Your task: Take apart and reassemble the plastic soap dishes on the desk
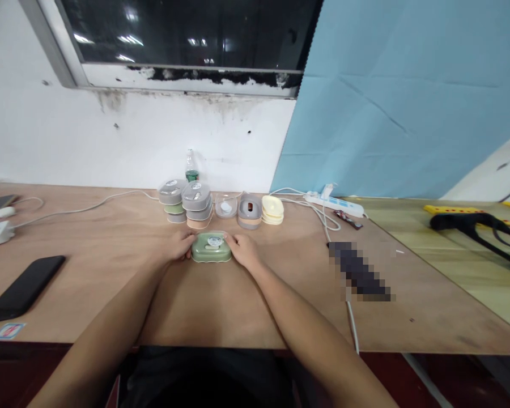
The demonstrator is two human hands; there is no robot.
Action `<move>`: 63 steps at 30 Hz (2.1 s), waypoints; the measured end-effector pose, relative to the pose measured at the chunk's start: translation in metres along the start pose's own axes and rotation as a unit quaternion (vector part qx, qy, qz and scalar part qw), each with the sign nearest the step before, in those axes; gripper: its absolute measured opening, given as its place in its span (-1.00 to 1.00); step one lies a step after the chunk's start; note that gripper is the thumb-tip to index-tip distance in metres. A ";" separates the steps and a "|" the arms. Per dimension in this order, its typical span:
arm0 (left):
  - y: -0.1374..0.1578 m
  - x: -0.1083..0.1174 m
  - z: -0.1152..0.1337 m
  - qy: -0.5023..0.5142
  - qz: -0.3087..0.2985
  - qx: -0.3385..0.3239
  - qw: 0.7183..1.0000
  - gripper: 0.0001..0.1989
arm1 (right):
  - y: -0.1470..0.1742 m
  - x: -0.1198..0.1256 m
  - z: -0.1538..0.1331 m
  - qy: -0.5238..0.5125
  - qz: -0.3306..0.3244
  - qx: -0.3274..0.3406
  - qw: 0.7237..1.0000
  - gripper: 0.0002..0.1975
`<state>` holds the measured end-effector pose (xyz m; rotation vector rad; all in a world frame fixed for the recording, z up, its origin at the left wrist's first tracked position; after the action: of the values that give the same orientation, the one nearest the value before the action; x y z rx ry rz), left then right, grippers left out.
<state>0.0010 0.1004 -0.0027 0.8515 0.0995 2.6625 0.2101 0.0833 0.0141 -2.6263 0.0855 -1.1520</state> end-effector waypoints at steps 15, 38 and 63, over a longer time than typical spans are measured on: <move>0.004 0.014 0.016 -0.039 0.006 -0.131 0.991 -0.50 | 0.000 0.002 -0.001 0.011 -0.006 -0.013 1.000 -0.40; 0.050 0.012 0.053 -0.162 0.109 -0.282 0.939 -0.14 | -0.004 0.012 0.032 -0.179 0.035 -0.071 0.981 -0.38; -0.002 0.155 0.070 -0.197 0.500 0.037 0.843 0.01 | -0.013 0.003 0.036 -0.182 0.013 -0.035 0.983 -0.45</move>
<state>-0.0759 0.1529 0.1392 1.8611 -0.4819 3.2898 0.2375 0.1029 -0.0037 -2.8412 0.0895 -0.6543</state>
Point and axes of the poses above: each hand's wrist, its own y-axis away from the middle knuckle, its own x-axis out of the back of the hand, z = x × y, the point moved 8 cm from there along -y, towards the middle knuckle, and after that the axes turned 3 degrees about -y, right-handed, at the moved point
